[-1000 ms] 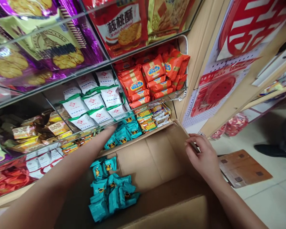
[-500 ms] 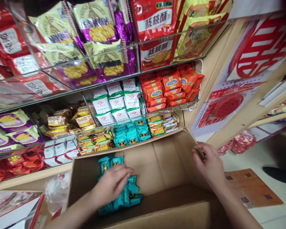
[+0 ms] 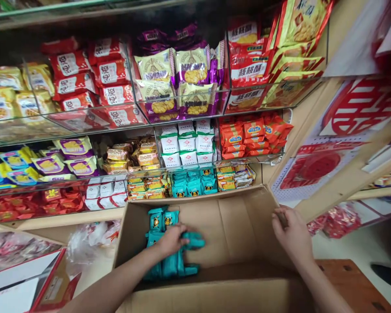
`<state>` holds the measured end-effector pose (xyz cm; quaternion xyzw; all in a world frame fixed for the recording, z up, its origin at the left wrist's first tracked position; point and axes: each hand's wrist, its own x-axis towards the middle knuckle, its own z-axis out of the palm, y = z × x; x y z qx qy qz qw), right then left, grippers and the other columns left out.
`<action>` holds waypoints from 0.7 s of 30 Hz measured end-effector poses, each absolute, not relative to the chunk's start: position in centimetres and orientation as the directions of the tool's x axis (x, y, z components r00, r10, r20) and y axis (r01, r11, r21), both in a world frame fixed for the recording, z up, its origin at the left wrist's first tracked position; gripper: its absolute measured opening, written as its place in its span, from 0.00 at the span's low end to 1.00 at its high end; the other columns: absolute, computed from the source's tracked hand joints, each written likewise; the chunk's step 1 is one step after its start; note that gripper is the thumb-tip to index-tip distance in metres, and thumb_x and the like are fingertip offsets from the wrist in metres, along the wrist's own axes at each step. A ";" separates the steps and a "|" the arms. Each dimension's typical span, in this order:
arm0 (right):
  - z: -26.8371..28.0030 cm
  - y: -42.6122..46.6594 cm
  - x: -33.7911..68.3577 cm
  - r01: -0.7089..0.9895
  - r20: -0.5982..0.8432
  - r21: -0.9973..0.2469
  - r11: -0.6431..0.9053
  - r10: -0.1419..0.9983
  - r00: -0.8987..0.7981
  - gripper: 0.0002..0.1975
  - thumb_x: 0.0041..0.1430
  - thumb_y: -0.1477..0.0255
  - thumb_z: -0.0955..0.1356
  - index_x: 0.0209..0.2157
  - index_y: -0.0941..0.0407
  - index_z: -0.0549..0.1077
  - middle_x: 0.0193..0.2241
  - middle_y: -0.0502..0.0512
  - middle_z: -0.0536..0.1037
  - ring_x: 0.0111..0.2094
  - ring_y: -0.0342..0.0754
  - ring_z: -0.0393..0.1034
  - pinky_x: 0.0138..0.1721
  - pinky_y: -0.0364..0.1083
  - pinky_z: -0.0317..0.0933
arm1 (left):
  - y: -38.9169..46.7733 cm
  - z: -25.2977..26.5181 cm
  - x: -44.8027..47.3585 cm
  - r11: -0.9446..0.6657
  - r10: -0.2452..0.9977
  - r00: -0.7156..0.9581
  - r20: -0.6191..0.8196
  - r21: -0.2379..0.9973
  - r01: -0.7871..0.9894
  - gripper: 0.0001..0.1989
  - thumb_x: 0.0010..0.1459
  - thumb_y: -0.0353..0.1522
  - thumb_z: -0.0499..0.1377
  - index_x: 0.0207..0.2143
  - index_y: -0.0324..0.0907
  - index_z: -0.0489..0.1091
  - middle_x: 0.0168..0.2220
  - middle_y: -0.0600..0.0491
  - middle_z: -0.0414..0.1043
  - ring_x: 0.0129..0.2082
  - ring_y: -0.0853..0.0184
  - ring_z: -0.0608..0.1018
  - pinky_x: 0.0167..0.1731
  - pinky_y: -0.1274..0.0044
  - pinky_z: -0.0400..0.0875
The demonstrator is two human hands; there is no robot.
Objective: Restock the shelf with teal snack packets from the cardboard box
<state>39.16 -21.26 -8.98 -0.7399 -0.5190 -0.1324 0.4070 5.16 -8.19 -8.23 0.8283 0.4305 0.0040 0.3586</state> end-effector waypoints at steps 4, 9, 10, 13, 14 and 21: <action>-9.2 -21.5 39.5 0.887 0.631 -0.442 -0.135 0.655 0.414 0.07 0.52 0.68 0.61 0.34 0.55 0.65 0.35 0.58 0.70 0.40 0.53 0.65 0.41 0.53 0.59 | -8.8 -6.6 5.5 -0.076 0.771 0.593 -0.233 0.891 0.448 0.15 0.51 0.42 0.56 0.34 0.40 0.67 0.32 0.51 0.71 0.32 0.66 0.73 0.35 0.75 0.67; -7.8 -21.7 38.0 0.904 0.659 -0.394 -0.167 0.634 0.405 0.08 0.53 0.68 0.61 0.31 0.57 0.67 0.38 0.61 0.70 0.43 0.56 0.63 0.46 0.58 0.55 | -10.8 -5.0 6.3 0.269 0.840 0.451 -0.302 0.953 0.137 0.20 0.42 0.45 0.63 0.28 0.38 0.67 0.24 0.55 0.68 0.25 0.71 0.71 0.28 0.78 0.65; -7.1 -21.7 36.9 0.901 0.663 -0.405 -0.154 0.629 0.405 0.08 0.53 0.67 0.62 0.30 0.56 0.68 0.40 0.62 0.70 0.45 0.57 0.61 0.48 0.59 0.52 | -11.3 -4.8 6.5 0.298 0.841 0.442 -0.311 0.949 0.101 0.20 0.42 0.45 0.64 0.29 0.38 0.67 0.24 0.55 0.68 0.25 0.71 0.71 0.27 0.79 0.64; -4.9 -21.4 32.0 0.741 0.520 -0.671 0.023 0.727 0.448 0.12 0.50 0.63 0.65 0.35 0.56 0.69 0.43 0.61 0.70 0.47 0.56 0.61 0.49 0.58 0.54 | -12.5 -4.1 7.7 0.347 0.832 0.459 -0.312 0.938 0.008 0.20 0.42 0.44 0.64 0.31 0.38 0.67 0.23 0.55 0.68 0.24 0.72 0.70 0.26 0.80 0.64; -4.4 -21.2 30.2 0.568 0.377 -0.820 0.068 0.811 0.448 0.17 0.49 0.62 0.66 0.40 0.55 0.68 0.43 0.61 0.70 0.44 0.54 0.64 0.45 0.56 0.58 | -12.8 -3.8 8.1 0.357 0.826 0.473 -0.307 0.934 -0.017 0.19 0.42 0.44 0.64 0.31 0.38 0.67 0.23 0.55 0.68 0.23 0.73 0.70 0.25 0.80 0.63; -4.1 -20.4 26.0 -0.465 -0.217 -0.883 -0.061 0.932 0.290 0.13 0.45 0.62 0.70 0.31 0.54 0.68 0.30 0.49 0.74 0.31 0.44 0.67 0.33 0.44 0.63 | -13.6 -2.5 9.5 0.503 0.805 0.494 -0.328 0.820 -0.275 0.15 0.43 0.38 0.66 0.31 0.41 0.67 0.27 0.56 0.71 0.27 0.72 0.72 0.30 0.80 0.65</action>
